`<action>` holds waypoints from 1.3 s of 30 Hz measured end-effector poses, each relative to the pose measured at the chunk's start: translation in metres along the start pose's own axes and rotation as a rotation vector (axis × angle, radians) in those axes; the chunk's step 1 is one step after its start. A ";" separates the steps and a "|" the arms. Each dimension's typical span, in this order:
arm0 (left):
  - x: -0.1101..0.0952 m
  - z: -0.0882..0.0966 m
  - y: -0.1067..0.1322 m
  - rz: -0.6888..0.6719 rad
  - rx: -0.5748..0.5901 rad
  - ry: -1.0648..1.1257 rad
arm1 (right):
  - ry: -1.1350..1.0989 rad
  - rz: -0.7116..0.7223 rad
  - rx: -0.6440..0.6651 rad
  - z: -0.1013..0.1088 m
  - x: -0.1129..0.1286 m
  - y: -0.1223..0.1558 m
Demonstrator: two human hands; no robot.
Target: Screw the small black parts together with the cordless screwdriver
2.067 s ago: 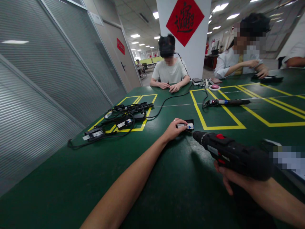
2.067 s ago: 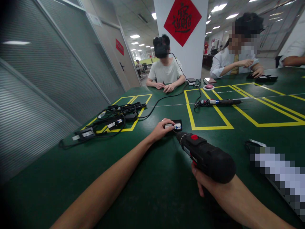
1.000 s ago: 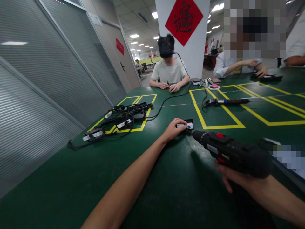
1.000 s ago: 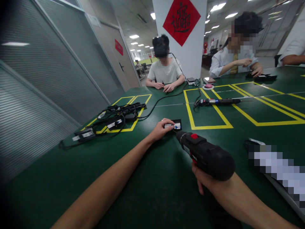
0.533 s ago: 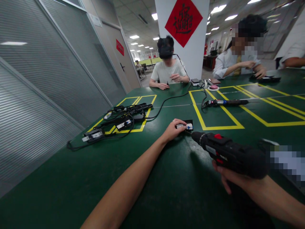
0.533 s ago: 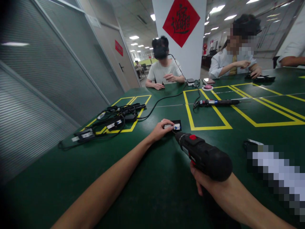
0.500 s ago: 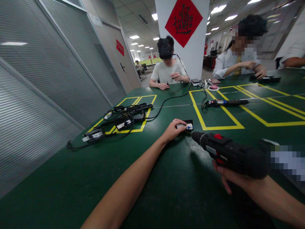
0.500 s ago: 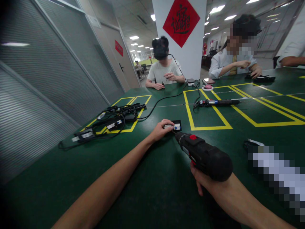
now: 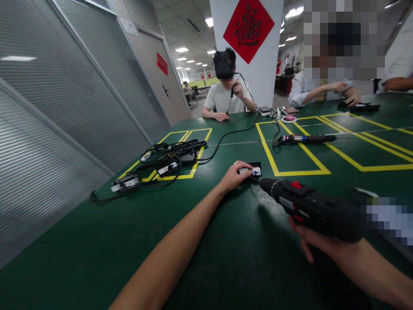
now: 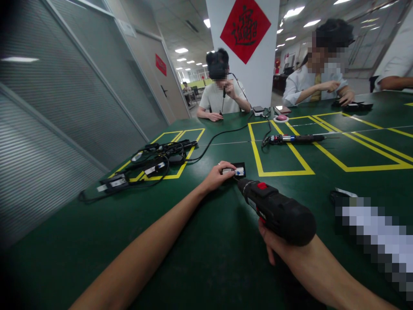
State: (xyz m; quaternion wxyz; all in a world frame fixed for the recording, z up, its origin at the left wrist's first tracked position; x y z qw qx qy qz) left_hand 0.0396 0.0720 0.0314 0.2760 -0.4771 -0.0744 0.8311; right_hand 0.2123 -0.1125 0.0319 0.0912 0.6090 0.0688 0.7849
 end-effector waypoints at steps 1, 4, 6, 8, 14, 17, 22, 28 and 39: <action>0.000 0.000 0.000 -0.002 0.000 0.001 | -0.006 0.004 0.003 0.000 0.001 0.000; -0.002 0.000 0.000 -0.021 -0.003 0.006 | 0.002 0.006 0.039 -0.002 0.003 -0.001; -0.001 0.000 0.000 -0.023 -0.001 0.002 | 0.024 -0.006 0.064 -0.002 0.003 0.000; 0.001 -0.001 0.000 -0.012 0.002 -0.005 | 0.021 -0.007 0.065 -0.001 0.004 0.000; 0.002 -0.001 -0.001 -0.019 -0.001 -0.003 | -0.054 0.005 0.052 -0.002 0.006 0.000; 0.001 -0.001 0.000 -0.025 0.002 0.003 | -0.060 0.017 0.062 -0.004 0.009 0.001; 0.004 -0.002 0.000 -0.018 0.004 0.009 | 0.002 0.008 -0.080 0.004 0.012 0.004; 0.004 -0.002 -0.001 -0.019 0.000 0.009 | 0.066 0.045 -0.081 0.003 0.015 0.004; 0.002 -0.001 0.000 -0.011 0.000 0.016 | 0.059 0.050 0.005 -0.003 0.011 0.002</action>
Point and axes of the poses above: each hand's wrist, its own y-axis away from the middle knuckle, its own z-axis out of the back of the hand, x = y × z, the point moved 9 cm from there along -y, towards the middle knuckle, and after that the axes turned 4 degrees about -x, right-handed, at the moved point
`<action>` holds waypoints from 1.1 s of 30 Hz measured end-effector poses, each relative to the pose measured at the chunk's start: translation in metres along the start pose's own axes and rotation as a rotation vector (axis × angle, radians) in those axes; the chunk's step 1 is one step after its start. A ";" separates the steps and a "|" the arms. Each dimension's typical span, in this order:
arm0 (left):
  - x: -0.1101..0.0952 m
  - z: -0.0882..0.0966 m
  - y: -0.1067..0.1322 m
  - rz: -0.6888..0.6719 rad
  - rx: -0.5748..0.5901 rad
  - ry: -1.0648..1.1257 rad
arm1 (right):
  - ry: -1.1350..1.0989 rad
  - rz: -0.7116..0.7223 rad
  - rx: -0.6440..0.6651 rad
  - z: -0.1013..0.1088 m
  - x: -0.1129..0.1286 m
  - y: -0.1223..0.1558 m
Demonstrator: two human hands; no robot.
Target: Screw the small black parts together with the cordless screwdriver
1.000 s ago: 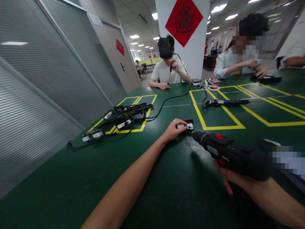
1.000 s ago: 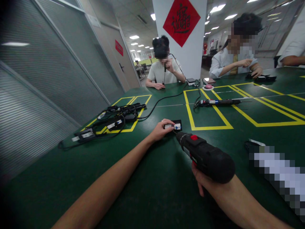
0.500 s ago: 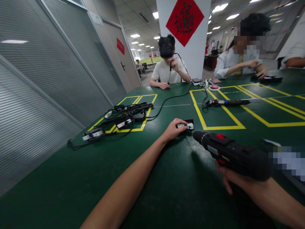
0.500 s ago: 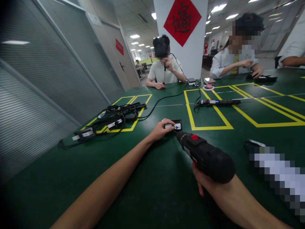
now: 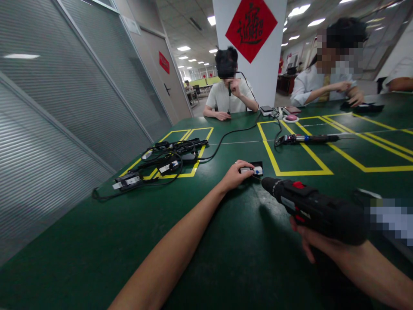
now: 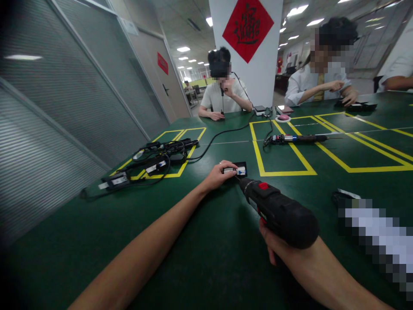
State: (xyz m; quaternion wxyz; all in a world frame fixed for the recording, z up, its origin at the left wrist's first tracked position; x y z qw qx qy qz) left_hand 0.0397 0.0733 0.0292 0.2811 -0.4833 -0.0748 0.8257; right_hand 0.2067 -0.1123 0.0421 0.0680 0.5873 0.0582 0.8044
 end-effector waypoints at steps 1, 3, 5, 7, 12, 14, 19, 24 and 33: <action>0.000 0.000 0.000 0.005 0.002 -0.002 | -0.007 -0.014 0.010 0.001 0.001 0.001; -0.001 0.000 0.000 0.011 0.004 -0.004 | -0.006 -0.035 0.022 0.002 0.004 0.003; -0.001 0.000 0.000 0.013 0.002 -0.004 | 0.019 -0.026 0.031 0.002 0.007 0.004; -0.001 0.000 0.000 0.015 0.002 -0.004 | 0.049 -0.013 0.028 0.002 0.008 0.004; -0.001 0.000 0.000 -0.001 0.001 -0.003 | -0.034 0.001 0.026 0.000 0.005 0.002; -0.001 0.000 0.000 -0.006 0.001 -0.001 | -0.022 -0.023 0.010 0.001 0.002 0.003; -0.001 0.000 0.001 -0.008 0.002 0.001 | 0.104 -0.023 -0.058 0.011 0.006 0.009; 0.003 -0.001 0.001 0.022 0.005 0.000 | 0.109 0.000 -0.085 0.010 0.006 0.007; 0.000 -0.001 0.000 -0.008 0.004 -0.010 | 0.008 0.020 -0.018 0.004 -0.003 0.001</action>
Point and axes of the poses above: each hand's wrist, its own y-axis away from the middle knuckle, its own z-axis out of the back of the hand, x = y × z, the point moved 9 cm from there along -y, towards the middle knuckle, and after that the axes turned 4 degrees about -x, right-handed, at the moved point
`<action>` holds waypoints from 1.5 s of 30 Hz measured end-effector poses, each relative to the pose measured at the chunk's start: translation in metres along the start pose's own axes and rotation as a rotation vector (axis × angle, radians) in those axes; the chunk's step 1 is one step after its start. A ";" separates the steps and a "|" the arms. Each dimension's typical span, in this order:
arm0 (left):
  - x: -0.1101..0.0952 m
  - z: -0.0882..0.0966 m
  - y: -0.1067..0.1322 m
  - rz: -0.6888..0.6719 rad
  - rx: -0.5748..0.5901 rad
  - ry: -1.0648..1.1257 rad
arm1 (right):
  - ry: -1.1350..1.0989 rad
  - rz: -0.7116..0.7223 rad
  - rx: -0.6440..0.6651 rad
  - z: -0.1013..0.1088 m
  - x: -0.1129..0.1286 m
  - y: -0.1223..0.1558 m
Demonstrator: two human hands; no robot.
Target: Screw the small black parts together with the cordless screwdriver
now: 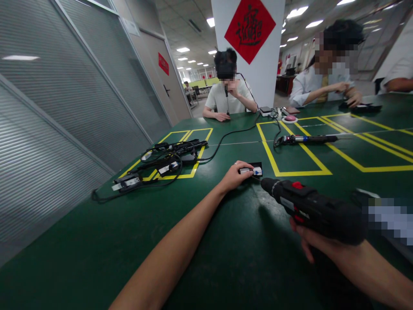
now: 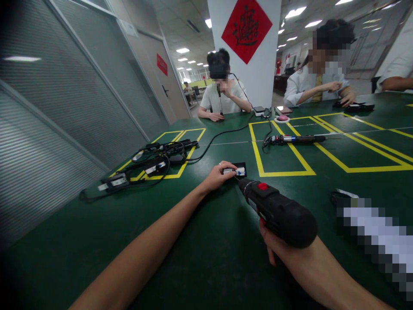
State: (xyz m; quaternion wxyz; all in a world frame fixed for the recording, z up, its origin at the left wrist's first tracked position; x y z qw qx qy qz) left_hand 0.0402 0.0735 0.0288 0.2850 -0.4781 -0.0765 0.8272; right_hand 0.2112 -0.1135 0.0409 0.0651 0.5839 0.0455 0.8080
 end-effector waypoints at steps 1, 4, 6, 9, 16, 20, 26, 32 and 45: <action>0.000 0.000 0.000 0.000 0.000 -0.003 | -0.018 -0.010 -0.007 0.000 0.001 0.001; -0.001 0.000 0.000 -0.004 0.000 -0.003 | 0.011 -0.024 -0.027 0.001 0.006 0.004; -0.002 0.000 0.000 -0.002 0.002 0.002 | 0.083 -0.006 -0.058 0.005 0.010 0.008; -0.002 0.001 0.001 0.010 -0.001 0.006 | 0.136 0.016 -0.068 0.006 0.010 0.009; -0.004 0.001 0.001 0.016 -0.002 -0.002 | 0.123 -0.010 -0.177 0.005 -0.011 -0.007; -0.003 0.001 0.001 0.013 -0.004 0.015 | 0.019 0.033 -0.083 0.001 0.000 -0.005; -0.001 0.001 0.000 0.024 -0.001 -0.001 | -0.025 -0.004 -0.015 -0.001 -0.005 -0.002; 0.002 0.000 0.001 0.057 0.013 0.000 | -0.050 0.006 -0.060 -0.002 -0.017 -0.010; -0.005 0.002 0.002 0.044 0.028 0.009 | -0.014 -0.022 0.003 0.000 0.003 -0.002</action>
Point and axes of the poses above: each hand's wrist, its own y-axis away from the middle knuckle, its own z-axis out of the back of the hand, x = y × z, the point moved 9 cm from there along -y, towards the middle knuckle, and after that the axes turned 4 degrees about -x, right-handed, at the moved point
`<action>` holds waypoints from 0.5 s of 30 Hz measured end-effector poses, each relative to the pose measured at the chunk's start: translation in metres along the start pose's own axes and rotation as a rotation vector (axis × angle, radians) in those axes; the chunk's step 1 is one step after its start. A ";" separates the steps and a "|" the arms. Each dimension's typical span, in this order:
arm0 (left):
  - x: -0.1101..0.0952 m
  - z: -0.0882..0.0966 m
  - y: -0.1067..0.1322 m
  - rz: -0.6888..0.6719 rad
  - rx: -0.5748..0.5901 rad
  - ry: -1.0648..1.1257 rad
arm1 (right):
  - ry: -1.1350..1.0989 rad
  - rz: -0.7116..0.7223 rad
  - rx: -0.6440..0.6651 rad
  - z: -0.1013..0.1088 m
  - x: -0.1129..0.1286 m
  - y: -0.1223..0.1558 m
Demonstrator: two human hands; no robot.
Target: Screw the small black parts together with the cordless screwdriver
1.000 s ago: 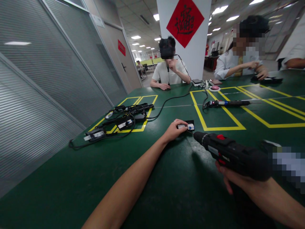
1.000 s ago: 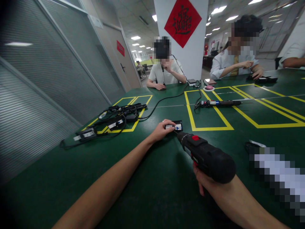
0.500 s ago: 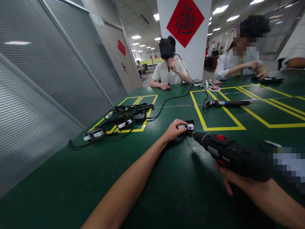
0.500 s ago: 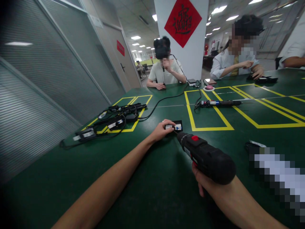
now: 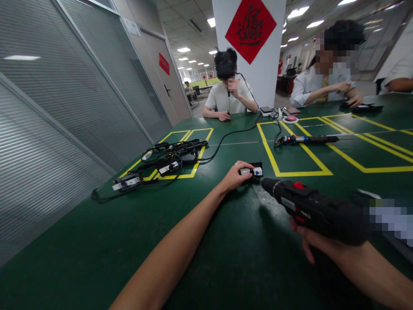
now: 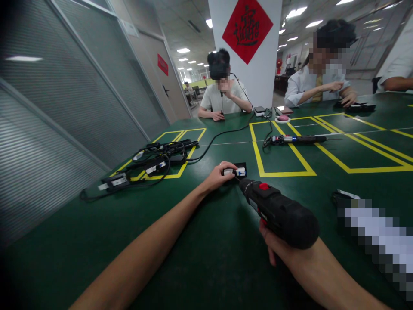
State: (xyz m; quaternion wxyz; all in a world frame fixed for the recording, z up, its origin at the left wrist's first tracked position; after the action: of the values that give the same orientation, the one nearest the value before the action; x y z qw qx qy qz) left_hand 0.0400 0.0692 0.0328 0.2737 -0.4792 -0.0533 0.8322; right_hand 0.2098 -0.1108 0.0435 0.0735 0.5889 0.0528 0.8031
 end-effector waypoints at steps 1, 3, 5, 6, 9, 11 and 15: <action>0.000 0.000 0.000 -0.001 0.001 -0.003 | -0.004 0.004 0.007 -0.001 -0.003 -0.001; 0.000 0.000 0.000 0.003 0.000 -0.010 | -0.008 0.003 0.020 -0.003 -0.010 -0.003; 0.001 -0.001 0.000 0.002 -0.002 -0.010 | -0.014 0.004 0.013 -0.003 -0.015 -0.004; 0.001 -0.001 0.000 -0.001 -0.003 -0.008 | -0.023 0.008 0.003 -0.002 -0.015 -0.004; 0.001 -0.001 0.000 -0.013 -0.007 -0.004 | -0.063 0.023 -0.019 0.000 -0.013 -0.003; 0.002 -0.001 0.000 -0.015 -0.008 -0.011 | -0.074 0.028 -0.024 0.001 -0.009 -0.001; 0.003 -0.002 0.000 0.003 0.002 -0.019 | -0.056 0.040 -0.039 0.002 -0.006 0.000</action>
State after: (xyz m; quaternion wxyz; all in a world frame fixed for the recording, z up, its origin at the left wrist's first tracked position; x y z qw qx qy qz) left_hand 0.0409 0.0708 0.0292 0.2724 -0.4714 -0.0545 0.8370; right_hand 0.2136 -0.1117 0.0384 0.0704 0.6105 0.0234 0.7885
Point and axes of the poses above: each hand's wrist, its own y-axis away from the middle knuckle, its own z-axis out of the back of the hand, x = y × z, the point moved 9 cm from there along -y, towards the middle knuckle, and after that the axes turned 4 degrees about -x, right-handed, at the moved point
